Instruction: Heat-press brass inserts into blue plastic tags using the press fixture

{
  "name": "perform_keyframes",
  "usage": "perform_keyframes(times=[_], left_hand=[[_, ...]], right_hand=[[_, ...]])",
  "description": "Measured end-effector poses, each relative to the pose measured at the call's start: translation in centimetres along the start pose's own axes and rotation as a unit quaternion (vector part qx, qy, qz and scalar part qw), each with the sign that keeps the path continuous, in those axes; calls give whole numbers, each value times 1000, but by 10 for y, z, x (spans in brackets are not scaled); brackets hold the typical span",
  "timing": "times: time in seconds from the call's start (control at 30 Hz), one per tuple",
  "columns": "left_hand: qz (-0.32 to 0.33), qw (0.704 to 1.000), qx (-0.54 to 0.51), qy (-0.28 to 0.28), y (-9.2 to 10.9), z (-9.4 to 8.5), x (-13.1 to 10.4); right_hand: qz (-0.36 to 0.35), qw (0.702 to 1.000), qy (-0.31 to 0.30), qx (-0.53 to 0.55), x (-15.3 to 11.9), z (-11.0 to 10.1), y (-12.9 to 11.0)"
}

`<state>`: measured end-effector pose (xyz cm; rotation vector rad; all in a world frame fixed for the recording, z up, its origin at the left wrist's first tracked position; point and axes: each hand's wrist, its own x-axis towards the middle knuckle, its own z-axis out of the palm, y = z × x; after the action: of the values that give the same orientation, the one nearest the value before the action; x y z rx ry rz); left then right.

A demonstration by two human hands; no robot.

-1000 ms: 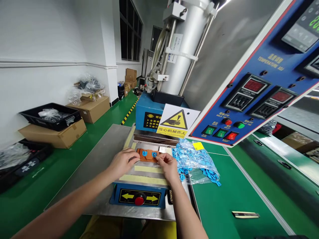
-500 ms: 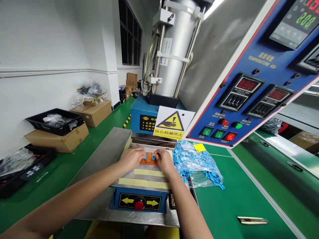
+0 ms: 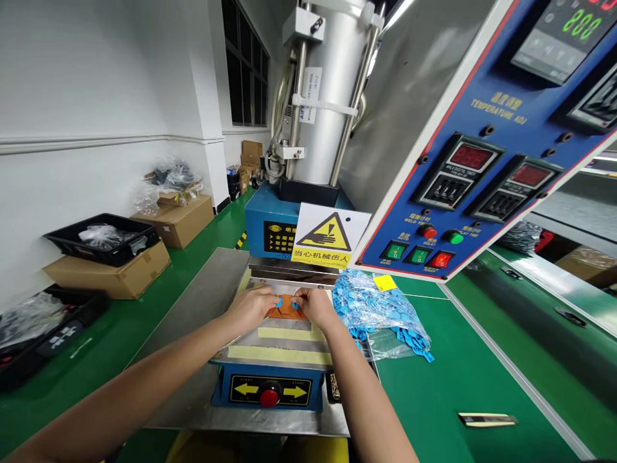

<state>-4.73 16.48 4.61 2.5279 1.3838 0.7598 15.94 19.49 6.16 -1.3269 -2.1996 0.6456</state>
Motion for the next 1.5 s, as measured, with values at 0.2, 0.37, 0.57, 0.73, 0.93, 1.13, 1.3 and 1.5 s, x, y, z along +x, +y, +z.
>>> perform_keyframes(times=[0.2, 0.37, 0.57, 0.73, 0.93, 1.13, 1.3, 1.5], left_hand=[[20, 1000, 15, 6, 1, -6, -4], [42, 998, 52, 13, 4, -8, -5], [66, 987, 148, -23, 9, -9, -4], [48, 991, 125, -18, 8, -8, -5], [20, 1000, 16, 16, 6, -18, -7], [-119, 968, -130, 180, -19, -29, -56], [-331, 895, -188, 234, -19, 30, -155], [-387, 856, -286, 190, 13, 82, -204]], right_hand=[[-40, 997, 27, 62, -14, -5, 4], [-66, 996, 64, 13, -24, -5, 7], [-87, 986, 100, -103, -29, 3, 0], [-80, 987, 111, -82, -33, 7, 2], [-80, 989, 118, 42, -50, 0, 4], [25, 956, 288, 57, -111, -1, 24], [183, 901, 352, 177, -183, 50, 53], [221, 870, 303, 321, -206, 104, 53]])
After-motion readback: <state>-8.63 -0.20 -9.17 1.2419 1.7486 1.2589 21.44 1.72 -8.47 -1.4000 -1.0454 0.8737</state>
